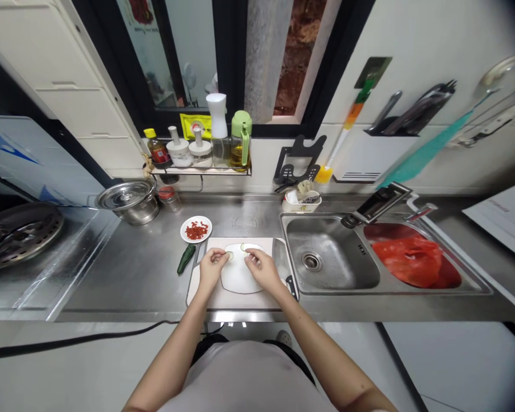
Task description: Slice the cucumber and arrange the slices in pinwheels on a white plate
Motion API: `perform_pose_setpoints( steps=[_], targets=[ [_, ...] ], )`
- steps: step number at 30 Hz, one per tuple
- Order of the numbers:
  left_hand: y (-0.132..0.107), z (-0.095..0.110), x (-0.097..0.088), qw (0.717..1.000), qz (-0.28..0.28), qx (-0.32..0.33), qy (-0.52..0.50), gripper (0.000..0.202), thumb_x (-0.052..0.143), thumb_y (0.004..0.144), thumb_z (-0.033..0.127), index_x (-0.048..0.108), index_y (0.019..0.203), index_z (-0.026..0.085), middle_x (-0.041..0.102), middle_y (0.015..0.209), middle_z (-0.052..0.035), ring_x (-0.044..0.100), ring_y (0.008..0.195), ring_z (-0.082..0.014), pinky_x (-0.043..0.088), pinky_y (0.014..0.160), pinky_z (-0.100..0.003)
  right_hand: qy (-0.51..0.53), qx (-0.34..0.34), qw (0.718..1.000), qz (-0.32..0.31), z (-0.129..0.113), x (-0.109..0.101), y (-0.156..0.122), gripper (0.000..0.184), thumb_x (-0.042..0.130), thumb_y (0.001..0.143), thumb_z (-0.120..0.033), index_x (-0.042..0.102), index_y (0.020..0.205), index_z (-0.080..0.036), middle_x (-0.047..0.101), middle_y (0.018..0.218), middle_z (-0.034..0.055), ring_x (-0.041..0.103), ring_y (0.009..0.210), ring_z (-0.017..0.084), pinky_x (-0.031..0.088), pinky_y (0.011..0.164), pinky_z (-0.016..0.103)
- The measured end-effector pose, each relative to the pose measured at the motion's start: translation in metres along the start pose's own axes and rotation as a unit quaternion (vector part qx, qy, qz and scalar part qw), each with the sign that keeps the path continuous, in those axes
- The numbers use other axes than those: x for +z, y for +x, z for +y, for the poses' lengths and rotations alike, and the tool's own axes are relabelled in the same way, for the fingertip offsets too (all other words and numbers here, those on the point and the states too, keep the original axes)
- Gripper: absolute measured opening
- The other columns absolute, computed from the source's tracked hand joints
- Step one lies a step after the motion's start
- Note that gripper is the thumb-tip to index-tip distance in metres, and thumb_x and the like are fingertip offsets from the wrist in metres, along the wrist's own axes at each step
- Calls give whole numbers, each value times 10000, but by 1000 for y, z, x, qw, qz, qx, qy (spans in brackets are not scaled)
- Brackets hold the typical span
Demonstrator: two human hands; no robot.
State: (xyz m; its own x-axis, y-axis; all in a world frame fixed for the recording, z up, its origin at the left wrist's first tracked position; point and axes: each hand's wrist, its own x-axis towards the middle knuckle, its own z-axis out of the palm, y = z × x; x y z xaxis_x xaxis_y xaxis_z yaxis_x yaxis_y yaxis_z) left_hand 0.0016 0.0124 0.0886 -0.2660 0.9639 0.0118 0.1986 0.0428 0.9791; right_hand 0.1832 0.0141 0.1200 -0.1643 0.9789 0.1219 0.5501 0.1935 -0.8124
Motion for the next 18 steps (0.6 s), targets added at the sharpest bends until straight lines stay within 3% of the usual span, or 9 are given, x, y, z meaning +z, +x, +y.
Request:
perform_pose_setpoints(
  steps=[4,8,11,15,18],
  targets=[
    [6,30,5,996,-37,33,-71,247,707,690,352,615,803,153,642,777,-28,582,710,-121,459,686,-235,79,-23,997,5,-10,1,20,311,555,811,-340,643,1079,-208,681,959,42,590,803,154,462,732,270],
    [4,44,8,991,-75,42,-98,228,727,681,327,633,794,153,646,771,-26,582,712,-123,448,702,-243,124,-39,991,-3,-14,3,25,205,556,809,-333,665,929,-206,680,903,34,593,808,154,459,700,262],
    [1,44,10,989,-85,19,-120,260,739,671,338,636,826,157,641,767,-22,583,717,-125,442,712,-247,145,-35,989,-10,-15,3,25,177,541,815,-338,650,795,-200,670,804,18,587,769,147,456,682,256],
    [-2,42,9,989,-52,-20,-137,310,699,704,443,637,824,164,632,741,-13,555,684,-116,416,669,-233,176,-14,984,10,-16,0,27,203,532,819,-353,636,771,-186,671,774,19,589,747,143,453,675,251],
    [-6,43,7,984,-99,-88,-120,439,600,748,584,626,689,149,585,615,-11,483,561,-96,358,566,-222,169,-17,985,30,-17,-4,28,212,530,833,-360,642,801,-183,677,802,28,590,751,144,435,623,234]
  ],
)
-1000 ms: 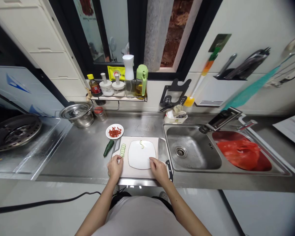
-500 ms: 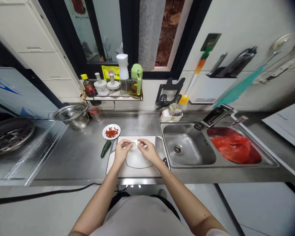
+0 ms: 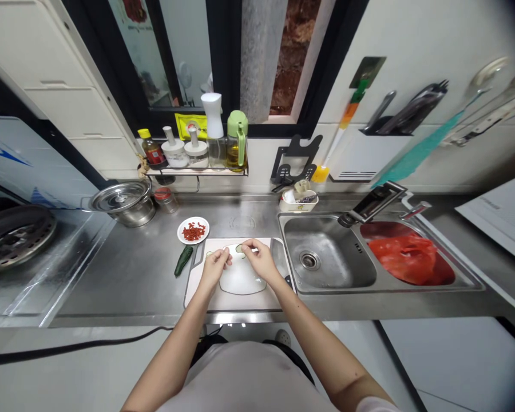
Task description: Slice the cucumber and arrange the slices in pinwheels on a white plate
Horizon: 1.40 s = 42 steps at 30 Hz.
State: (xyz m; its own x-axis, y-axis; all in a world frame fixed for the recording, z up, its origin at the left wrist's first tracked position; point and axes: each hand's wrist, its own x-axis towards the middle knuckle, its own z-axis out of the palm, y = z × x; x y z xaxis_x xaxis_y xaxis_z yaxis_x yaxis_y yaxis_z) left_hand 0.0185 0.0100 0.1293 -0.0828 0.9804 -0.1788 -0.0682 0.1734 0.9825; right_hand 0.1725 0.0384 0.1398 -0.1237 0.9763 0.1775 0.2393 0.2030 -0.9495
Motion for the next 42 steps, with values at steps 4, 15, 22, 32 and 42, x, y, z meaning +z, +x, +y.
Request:
perform_pose_setpoints(
  steps=[4,15,22,32,42],
  targets=[
    [-2,7,1,979,-112,-159,-67,618,468,755,722,651,731,132,566,598,-18,422,473,-62,241,457,-203,-53,-74,996,-1,-3,-4,-1,206,523,868,-345,669,830,-204,676,850,40,584,839,160,433,655,248],
    [6,11,5,941,-144,-236,-194,344,736,653,422,588,818,159,522,641,44,415,459,-24,193,399,-163,-128,-164,978,-36,7,-11,-9,187,524,900,-302,700,949,-263,624,933,41,545,955,190,427,863,350],
    [7,10,9,980,-102,-126,-113,368,749,615,431,508,654,155,495,617,40,385,488,-33,185,437,-188,-138,-159,977,-29,8,-11,-9,152,520,895,-288,661,881,-232,623,914,44,544,941,189,422,854,347],
    [10,13,9,997,-75,-21,-14,378,725,620,500,569,658,157,499,602,32,396,563,-77,294,547,-202,-143,-143,977,-69,7,-11,-4,130,525,877,-283,609,803,-216,624,856,34,537,876,175,424,782,307],
    [8,9,12,997,-74,-1,-38,362,742,619,474,595,686,150,508,617,30,419,595,-83,332,603,-208,-63,-77,993,-67,10,-5,0,126,539,789,-243,580,677,-202,616,739,13,551,762,144,408,612,231]
  ],
)
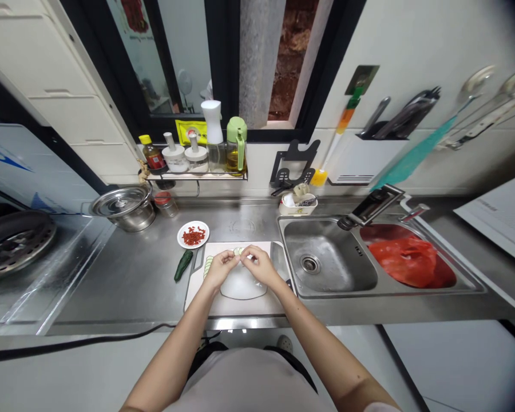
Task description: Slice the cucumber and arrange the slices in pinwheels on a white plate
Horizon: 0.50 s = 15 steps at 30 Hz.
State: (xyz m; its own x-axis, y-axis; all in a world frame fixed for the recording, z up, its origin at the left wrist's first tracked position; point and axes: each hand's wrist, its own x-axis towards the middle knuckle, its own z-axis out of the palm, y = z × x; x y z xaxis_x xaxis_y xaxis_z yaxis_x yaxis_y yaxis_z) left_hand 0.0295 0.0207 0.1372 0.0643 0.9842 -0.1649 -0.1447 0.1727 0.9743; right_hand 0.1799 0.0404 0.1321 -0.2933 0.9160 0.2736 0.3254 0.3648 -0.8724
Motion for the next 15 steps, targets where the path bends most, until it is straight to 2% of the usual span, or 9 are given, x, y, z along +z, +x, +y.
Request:
perform_pose_setpoints(
  steps=[7,15],
  targets=[
    [2,-4,1,1000,10,11,-7,314,749,629,422,609,706,152,550,652,22,466,624,-89,364,632,-209,69,62,995,22,0,5,0,142,536,752,-260,588,643,-186,617,707,3,565,710,133,410,616,229],
    [2,-7,7,999,36,-2,-5,315,764,601,412,619,723,160,588,672,7,493,627,-102,386,638,-217,121,141,983,7,8,6,3,140,547,705,-253,579,591,-179,587,610,-20,539,611,107,419,548,202]
  ],
)
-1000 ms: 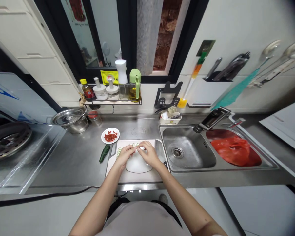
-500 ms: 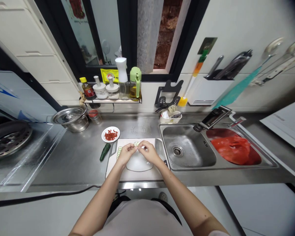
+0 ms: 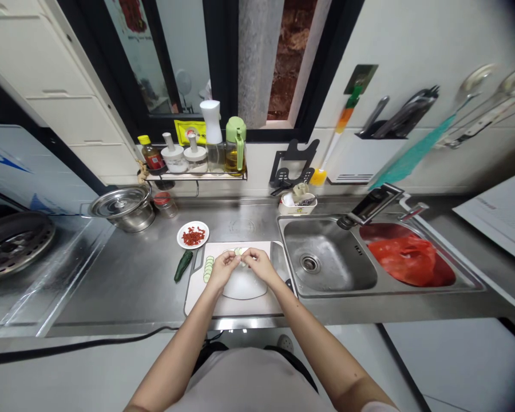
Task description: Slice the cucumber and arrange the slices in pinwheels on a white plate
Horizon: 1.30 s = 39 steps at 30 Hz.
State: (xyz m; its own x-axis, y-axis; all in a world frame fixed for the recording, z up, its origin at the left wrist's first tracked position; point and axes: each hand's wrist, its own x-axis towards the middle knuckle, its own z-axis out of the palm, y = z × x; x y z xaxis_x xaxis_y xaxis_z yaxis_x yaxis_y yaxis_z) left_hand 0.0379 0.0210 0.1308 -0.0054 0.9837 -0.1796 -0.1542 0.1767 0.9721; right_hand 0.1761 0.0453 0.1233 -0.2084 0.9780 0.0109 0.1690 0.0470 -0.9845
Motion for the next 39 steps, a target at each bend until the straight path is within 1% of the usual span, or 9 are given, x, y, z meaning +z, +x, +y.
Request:
perform_pose_setpoints(
  steps=[4,9,12,15,18,21,24,32,39],
  targets=[
    [7,-12,0,1000,17,-8,-18,327,760,600,409,605,755,167,583,667,11,495,614,-94,369,602,-205,27,63,997,-18,9,-1,5,115,561,692,-252,563,603,-180,591,589,-25,545,557,94,403,460,170],
    [22,-25,2,998,51,-11,-30,366,746,584,362,581,854,179,591,715,15,527,638,-94,354,581,-190,56,186,981,-31,21,-4,16,143,627,709,-291,546,663,-183,662,605,15,598,492,108,397,384,166],
    [32,-30,2,998,57,-1,-28,383,724,595,300,576,927,181,586,706,28,531,629,-87,374,601,-189,62,204,977,-31,26,-6,26,135,635,718,-278,543,689,-184,663,585,18,598,471,112,410,391,177],
    [43,-36,1,998,59,15,-1,362,696,610,256,589,946,177,563,662,45,504,582,-79,369,587,-185,13,183,982,-37,33,-7,39,94,600,728,-233,536,676,-187,595,490,-29,525,406,91,374,391,180],
    [53,-44,-2,994,72,18,83,241,681,624,240,624,851,179,566,651,45,466,535,-72,357,571,-188,-99,123,987,-22,42,-9,50,78,568,721,-177,553,645,-181,540,467,-56,472,423,75,351,442,179],
    [58,-52,-5,979,83,1,185,131,674,649,244,652,765,186,619,689,18,501,568,-90,363,604,-201,-215,57,975,-11,49,-12,55,91,552,717,-137,584,640,-173,573,547,-39,494,519,83,348,518,184],
    [61,-57,-6,960,89,-15,264,105,666,673,240,677,770,202,644,688,3,545,630,-124,362,635,-217,-282,23,958,-35,54,-14,56,119,525,736,-117,614,682,-174,608,618,-22,509,580,97,348,577,196],
    [64,-65,-7,941,94,-33,324,83,661,678,232,690,755,237,682,749,-30,583,758,-185,344,671,-251,-360,9,930,-71,67,-14,58,120,528,793,-125,636,776,-173,636,707,12,524,648,115,326,618,206],
    [67,-64,-4,902,86,-42,421,87,611,733,243,689,766,264,694,798,-30,597,796,-212,327,704,-281,-404,15,910,-93,74,-13,61,122,520,831,-141,637,820,-173,658,778,47,563,718,138,320,646,219]
  ],
)
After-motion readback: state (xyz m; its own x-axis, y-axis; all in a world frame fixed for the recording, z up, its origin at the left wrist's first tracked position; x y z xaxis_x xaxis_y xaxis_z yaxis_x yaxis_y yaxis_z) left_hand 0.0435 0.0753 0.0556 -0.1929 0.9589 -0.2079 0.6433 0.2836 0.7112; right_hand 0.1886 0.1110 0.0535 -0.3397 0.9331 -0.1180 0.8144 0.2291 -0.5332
